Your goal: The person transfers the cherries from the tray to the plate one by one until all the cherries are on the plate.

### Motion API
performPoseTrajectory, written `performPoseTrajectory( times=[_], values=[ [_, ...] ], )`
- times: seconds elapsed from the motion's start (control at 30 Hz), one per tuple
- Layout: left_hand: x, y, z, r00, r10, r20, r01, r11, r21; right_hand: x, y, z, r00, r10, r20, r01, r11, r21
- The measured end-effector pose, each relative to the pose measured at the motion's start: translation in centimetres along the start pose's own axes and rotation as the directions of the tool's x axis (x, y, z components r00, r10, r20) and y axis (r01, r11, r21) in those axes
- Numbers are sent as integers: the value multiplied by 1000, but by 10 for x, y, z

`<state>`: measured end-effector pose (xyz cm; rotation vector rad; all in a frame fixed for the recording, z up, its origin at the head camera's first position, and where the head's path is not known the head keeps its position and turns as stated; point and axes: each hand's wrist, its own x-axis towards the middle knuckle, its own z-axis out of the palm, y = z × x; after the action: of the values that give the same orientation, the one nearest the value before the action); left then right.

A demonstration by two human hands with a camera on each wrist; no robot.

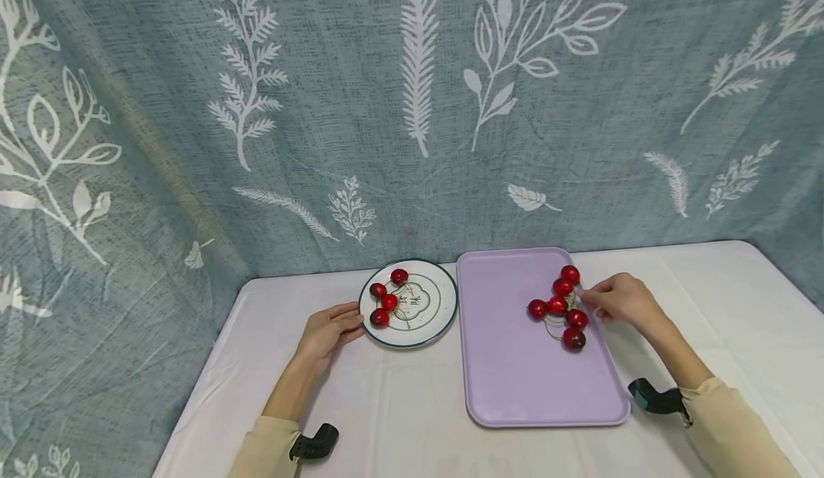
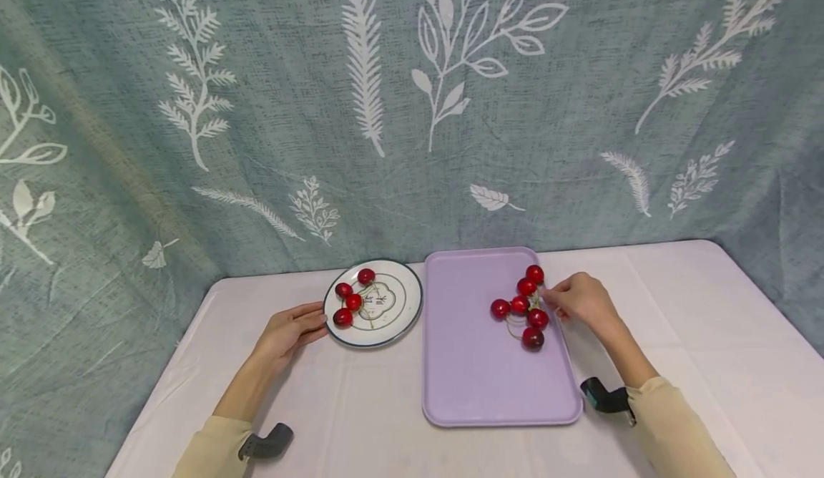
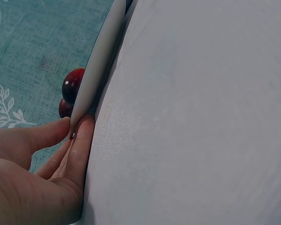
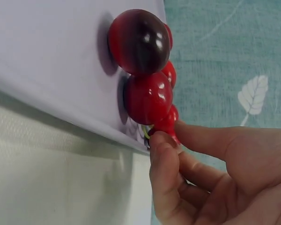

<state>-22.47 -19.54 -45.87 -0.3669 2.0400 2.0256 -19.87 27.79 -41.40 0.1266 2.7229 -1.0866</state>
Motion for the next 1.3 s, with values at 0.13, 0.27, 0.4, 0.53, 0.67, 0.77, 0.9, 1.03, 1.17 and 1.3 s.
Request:
performPoseTrajectory(
  times=[0.13,0.27,0.4,0.53,0.67,0.77,0.9,1.03,1.17,1.3],
  values=[
    [0,-1,-1,1000,2,-3,-2,1000,4,1,-2,4,1000,-4,12,4,1000,-13],
    [-1,0,0,1000,7,-3,-7,1000,4,2,-5,8,1000,-6,3,6,999,-52],
    [-1,0,0,1000,10,0,-10,1000,8,4,-6,10,1000,-9,6,9,995,-102],
    [-2,-1,0,1000,14,-2,-14,1000,13,8,-6,11,1000,-12,16,14,989,-146],
    [-1,-1,1,1000,17,-2,-17,1000,12,10,-7,11,1000,-22,15,24,991,-134],
    [-1,-2,0,1000,18,-5,-18,1000,8,11,-7,10,999,-43,22,44,996,-79],
    [-1,-2,1,1000,15,-8,-15,1000,2,13,-5,9,997,-42,69,34,992,118],
    [-1,-2,1,1000,12,-9,-12,1000,2,17,0,8,989,-41,143,-9,942,336],
    [1,-2,1,1000,8,-17,-8,1000,6,19,1,7,977,-73,199,-28,886,462],
    [1,-3,0,1000,6,-20,-6,1000,3,20,-3,6,967,-96,237,-51,837,545]
  ],
)
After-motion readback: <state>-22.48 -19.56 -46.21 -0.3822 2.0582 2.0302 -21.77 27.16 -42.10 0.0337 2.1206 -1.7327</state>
